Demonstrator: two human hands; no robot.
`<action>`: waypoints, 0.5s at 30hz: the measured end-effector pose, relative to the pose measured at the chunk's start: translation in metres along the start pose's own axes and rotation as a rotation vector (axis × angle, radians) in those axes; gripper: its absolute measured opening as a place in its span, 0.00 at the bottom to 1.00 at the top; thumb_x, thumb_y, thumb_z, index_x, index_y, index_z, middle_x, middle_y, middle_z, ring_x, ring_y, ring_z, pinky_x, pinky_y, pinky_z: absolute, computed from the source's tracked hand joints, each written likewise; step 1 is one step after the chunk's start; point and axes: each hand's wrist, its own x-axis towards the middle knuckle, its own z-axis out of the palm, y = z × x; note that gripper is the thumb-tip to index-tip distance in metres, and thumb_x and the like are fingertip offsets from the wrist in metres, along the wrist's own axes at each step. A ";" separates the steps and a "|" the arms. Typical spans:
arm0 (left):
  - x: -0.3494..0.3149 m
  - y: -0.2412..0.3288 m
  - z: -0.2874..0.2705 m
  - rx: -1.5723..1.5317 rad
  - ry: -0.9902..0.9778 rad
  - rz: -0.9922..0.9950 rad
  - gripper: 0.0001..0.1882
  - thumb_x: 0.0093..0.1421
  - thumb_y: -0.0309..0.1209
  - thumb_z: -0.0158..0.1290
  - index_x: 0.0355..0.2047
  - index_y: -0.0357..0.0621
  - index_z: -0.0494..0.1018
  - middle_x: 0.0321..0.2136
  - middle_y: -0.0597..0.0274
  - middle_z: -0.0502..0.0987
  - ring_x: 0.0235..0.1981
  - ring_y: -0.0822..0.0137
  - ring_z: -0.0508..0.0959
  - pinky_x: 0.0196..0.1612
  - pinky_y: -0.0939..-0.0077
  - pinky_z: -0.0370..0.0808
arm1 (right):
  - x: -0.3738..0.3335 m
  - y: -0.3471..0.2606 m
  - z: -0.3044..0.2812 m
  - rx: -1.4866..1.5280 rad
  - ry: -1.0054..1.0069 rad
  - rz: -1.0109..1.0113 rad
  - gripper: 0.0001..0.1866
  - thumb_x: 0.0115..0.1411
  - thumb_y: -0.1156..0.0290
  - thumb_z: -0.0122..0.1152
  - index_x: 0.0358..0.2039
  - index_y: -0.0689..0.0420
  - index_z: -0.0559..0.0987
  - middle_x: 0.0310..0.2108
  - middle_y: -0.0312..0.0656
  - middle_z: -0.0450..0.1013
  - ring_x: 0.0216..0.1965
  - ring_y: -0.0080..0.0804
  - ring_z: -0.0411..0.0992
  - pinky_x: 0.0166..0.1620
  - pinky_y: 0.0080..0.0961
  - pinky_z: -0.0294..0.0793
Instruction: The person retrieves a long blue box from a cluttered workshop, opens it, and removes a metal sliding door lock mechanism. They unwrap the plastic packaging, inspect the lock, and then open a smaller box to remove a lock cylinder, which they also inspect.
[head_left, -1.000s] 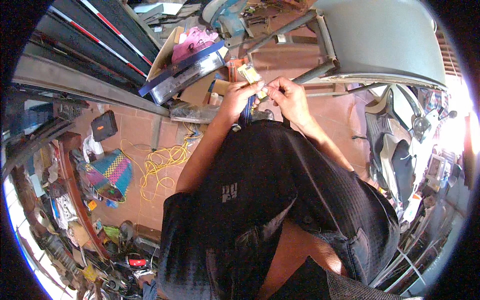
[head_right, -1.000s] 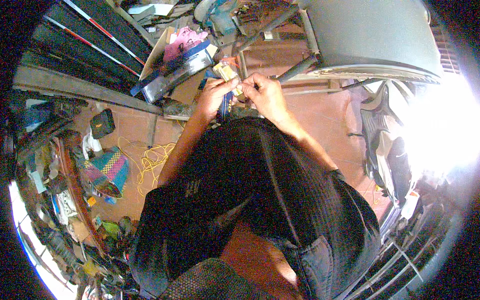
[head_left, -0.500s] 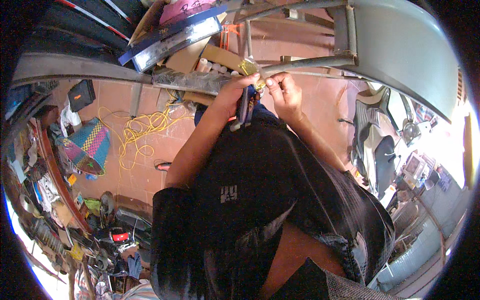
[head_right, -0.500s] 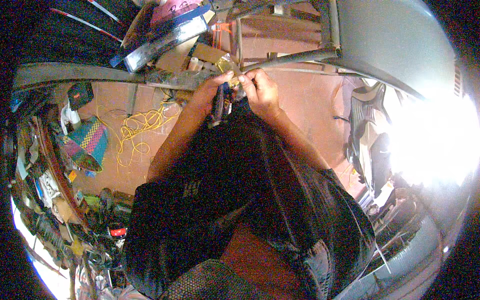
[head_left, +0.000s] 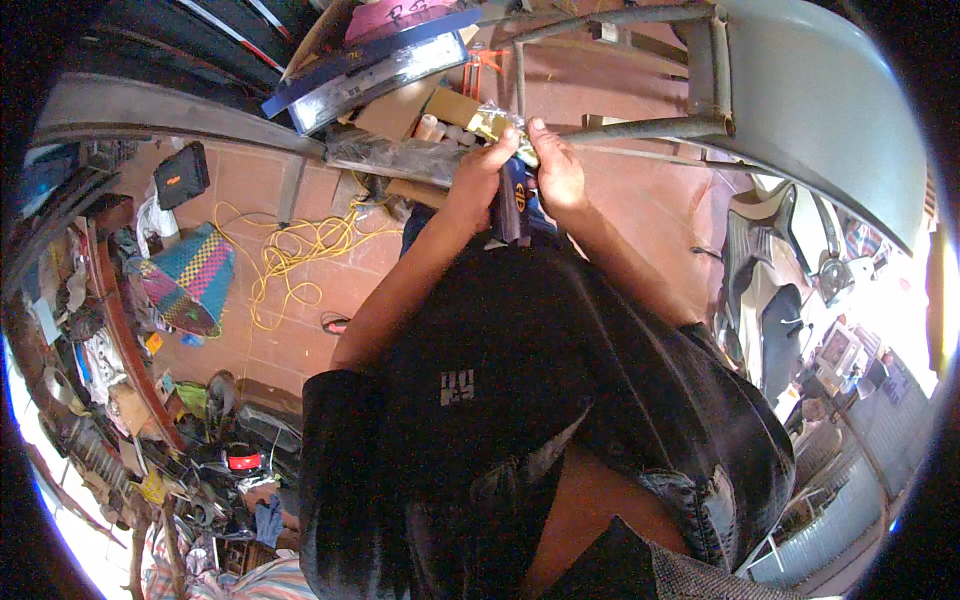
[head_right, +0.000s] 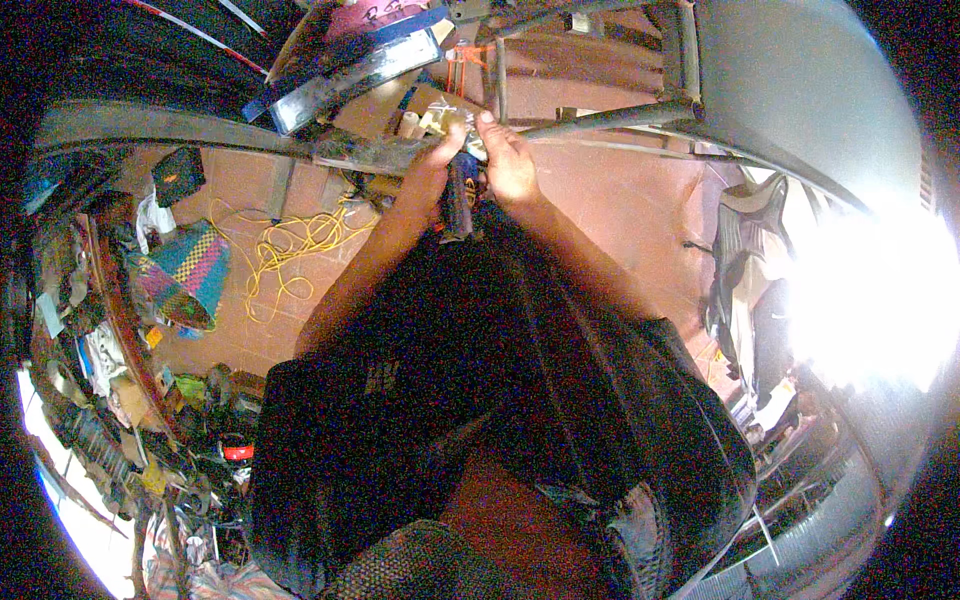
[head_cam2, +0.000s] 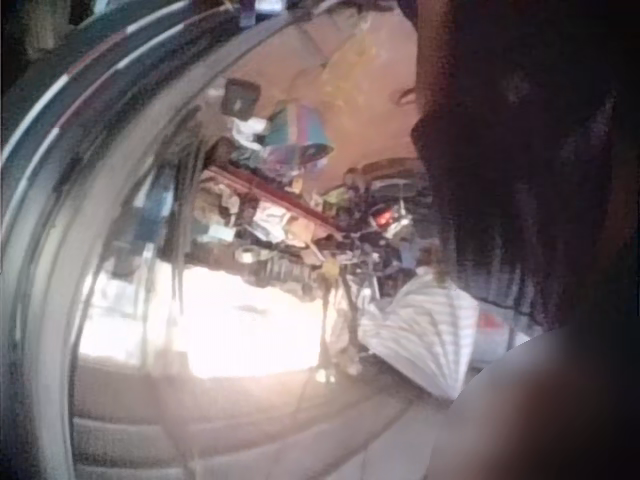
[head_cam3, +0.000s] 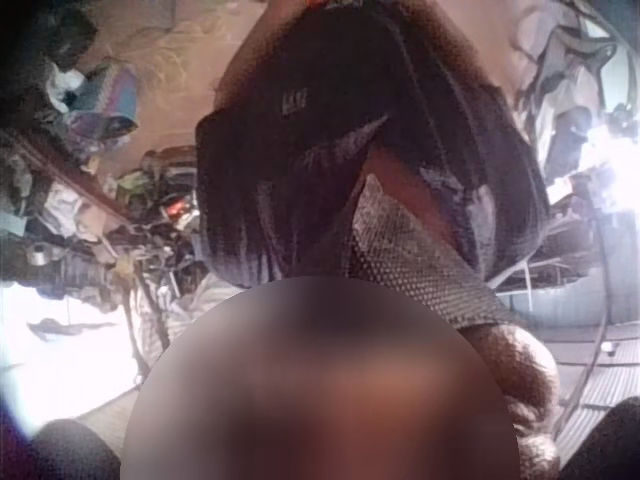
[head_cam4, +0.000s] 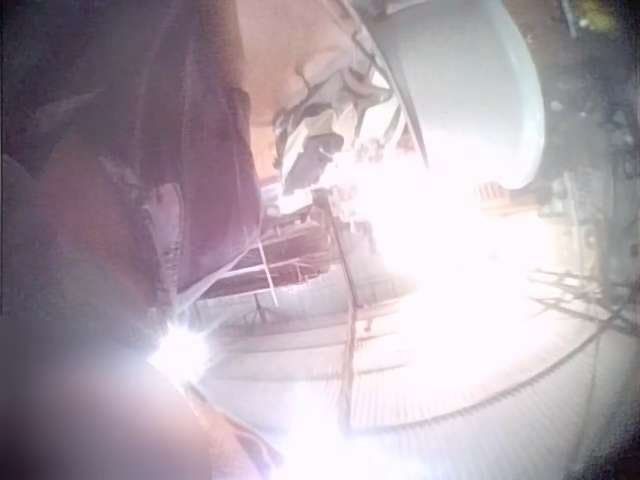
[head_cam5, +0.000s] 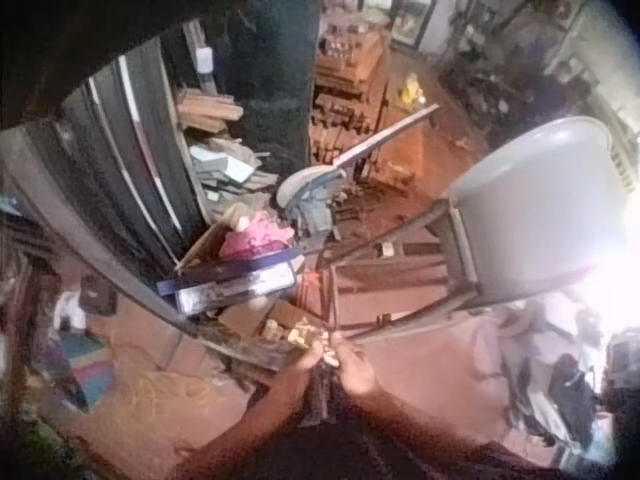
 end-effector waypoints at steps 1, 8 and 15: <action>-0.008 0.002 -0.001 -0.027 -0.044 0.008 0.21 0.68 0.49 0.53 0.41 0.41 0.77 0.31 0.63 0.79 0.29 0.68 0.80 0.32 0.71 0.77 | -0.001 -0.002 -0.001 0.006 0.007 0.107 0.27 0.73 0.47 0.45 0.31 0.57 0.79 0.24 0.37 0.73 0.24 0.25 0.70 0.29 0.24 0.70; -0.024 0.014 -0.027 -0.299 0.044 0.069 0.23 0.68 0.53 0.51 0.40 0.42 0.71 0.28 0.57 0.77 0.26 0.61 0.78 0.33 0.64 0.79 | -0.003 -0.014 -0.006 0.225 -0.018 0.117 0.30 0.74 0.47 0.42 0.42 0.62 0.81 0.28 0.42 0.80 0.22 0.25 0.74 0.26 0.21 0.70; 0.017 0.035 -0.054 -0.683 0.204 0.268 0.31 0.64 0.65 0.49 0.37 0.45 0.68 0.26 0.58 0.74 0.27 0.60 0.77 0.33 0.62 0.78 | -0.032 -0.031 -0.013 0.173 -0.196 0.128 0.17 0.69 0.54 0.57 0.40 0.56 0.79 0.23 0.33 0.76 0.20 0.16 0.68 0.24 0.17 0.65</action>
